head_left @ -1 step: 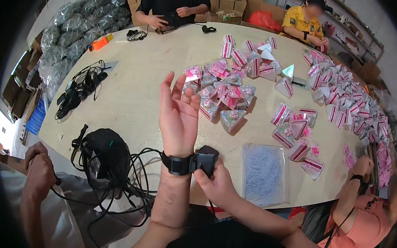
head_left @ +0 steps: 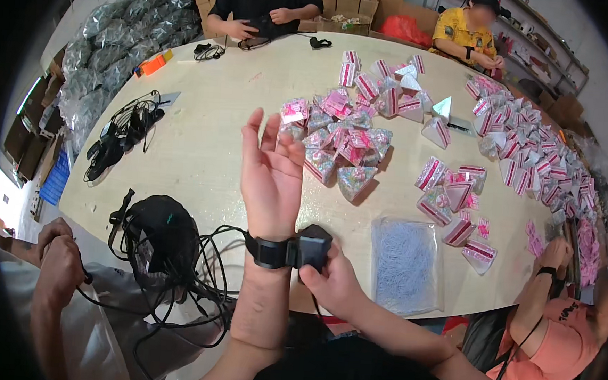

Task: The recorder attaches and secures a wrist-mounted electronic sensor device using a velcro strap.

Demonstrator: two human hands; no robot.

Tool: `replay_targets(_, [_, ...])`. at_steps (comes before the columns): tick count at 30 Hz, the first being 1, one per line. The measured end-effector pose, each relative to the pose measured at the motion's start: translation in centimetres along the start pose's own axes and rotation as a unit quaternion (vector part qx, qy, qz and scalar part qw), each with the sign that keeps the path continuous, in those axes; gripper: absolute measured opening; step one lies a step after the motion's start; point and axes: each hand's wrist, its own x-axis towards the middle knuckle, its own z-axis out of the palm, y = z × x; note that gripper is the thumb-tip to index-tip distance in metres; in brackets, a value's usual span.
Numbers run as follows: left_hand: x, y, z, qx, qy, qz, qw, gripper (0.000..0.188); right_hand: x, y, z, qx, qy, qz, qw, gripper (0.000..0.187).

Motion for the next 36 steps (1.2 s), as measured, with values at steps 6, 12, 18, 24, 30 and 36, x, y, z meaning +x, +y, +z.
replay_targets(6, [-0.7,0.7,1.8,-0.305,0.027,-0.105,0.946,0.024,-0.3,-0.4,-0.8,0.153,-0.099,-0.023,0.983,0.051])
replay_targets(12, [-1.7,1.0,4.8,-0.417,-0.081,-0.129,0.896,0.020,-0.7,-1.5,-0.9,0.136,-0.121,-0.040,0.983,0.038])
replay_targets(18, [-2.0,1.5,5.4,-0.329,-0.185,-0.112,0.919,0.021,-1.1,-2.9,-0.1,0.023,-0.064,-0.033,0.997,0.036])
replay_targets(24, [-1.5,1.4,3.7,-0.229,-0.142,-0.010,0.963,0.028,-2.3,-3.4,0.3,0.045,-0.068,0.025,0.996,0.053])
replay_targets(30, [-1.5,-0.6,2.9,0.232,-0.138,0.174,0.947,0.046,-1.4,-5.2,0.2,-0.111,-0.032,0.089,0.989,0.040])
replay_targets(36, [-1.5,-1.4,2.2,0.532,-0.086,0.349,0.767,0.044,-1.5,-4.7,1.2,-0.085,-0.004,0.113,0.990,0.041])
